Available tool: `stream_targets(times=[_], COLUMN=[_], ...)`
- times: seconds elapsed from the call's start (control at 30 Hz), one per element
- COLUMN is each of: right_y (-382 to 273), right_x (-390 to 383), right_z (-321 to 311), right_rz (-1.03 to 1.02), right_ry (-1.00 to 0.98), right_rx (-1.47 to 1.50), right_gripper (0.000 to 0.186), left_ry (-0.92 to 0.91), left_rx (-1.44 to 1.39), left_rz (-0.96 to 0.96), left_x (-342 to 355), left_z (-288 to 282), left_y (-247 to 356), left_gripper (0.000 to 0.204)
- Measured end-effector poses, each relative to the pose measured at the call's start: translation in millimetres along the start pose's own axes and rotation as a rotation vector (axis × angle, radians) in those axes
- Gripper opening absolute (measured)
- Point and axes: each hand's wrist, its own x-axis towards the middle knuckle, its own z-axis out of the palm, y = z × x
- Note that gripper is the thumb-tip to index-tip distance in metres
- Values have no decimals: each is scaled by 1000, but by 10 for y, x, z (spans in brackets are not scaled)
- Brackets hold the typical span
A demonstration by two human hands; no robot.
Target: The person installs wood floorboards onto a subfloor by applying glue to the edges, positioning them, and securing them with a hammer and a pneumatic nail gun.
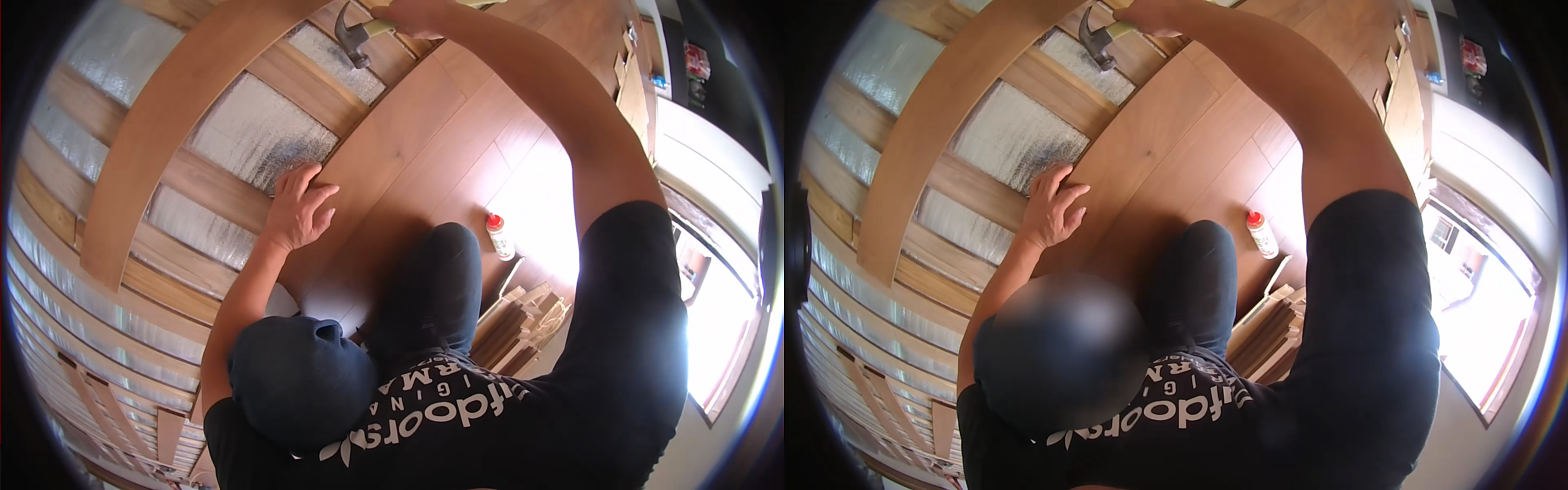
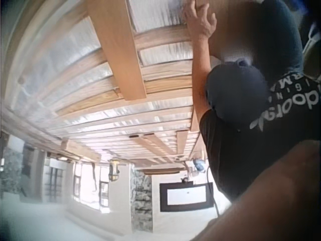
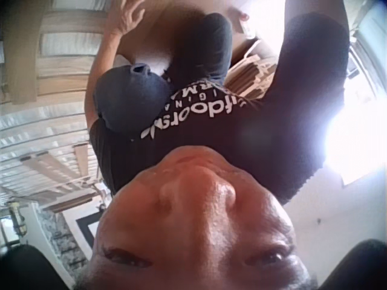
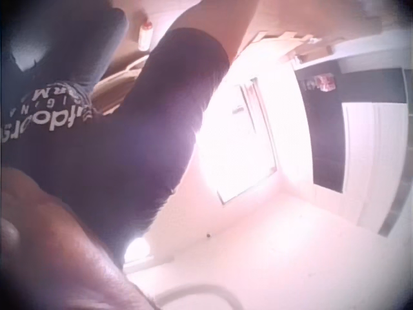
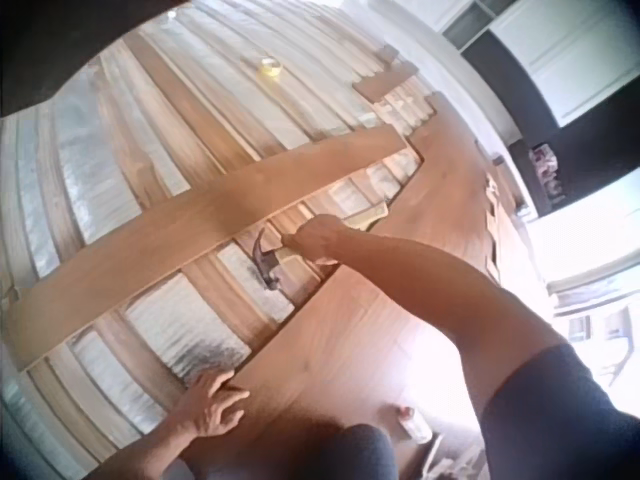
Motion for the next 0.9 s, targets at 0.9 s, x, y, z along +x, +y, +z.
stream_targets(times=[0.9], right_y=[-2413], right_x=[336], right_z=[-26], right_rz=[-203], right_ry=[246], right_rx=[438], right_gripper=[31], left_ry=[-66], left_rx=[173], left_rz=[83], left_x=[-75], left_z=[27], left_y=[37], left_gripper=[50])
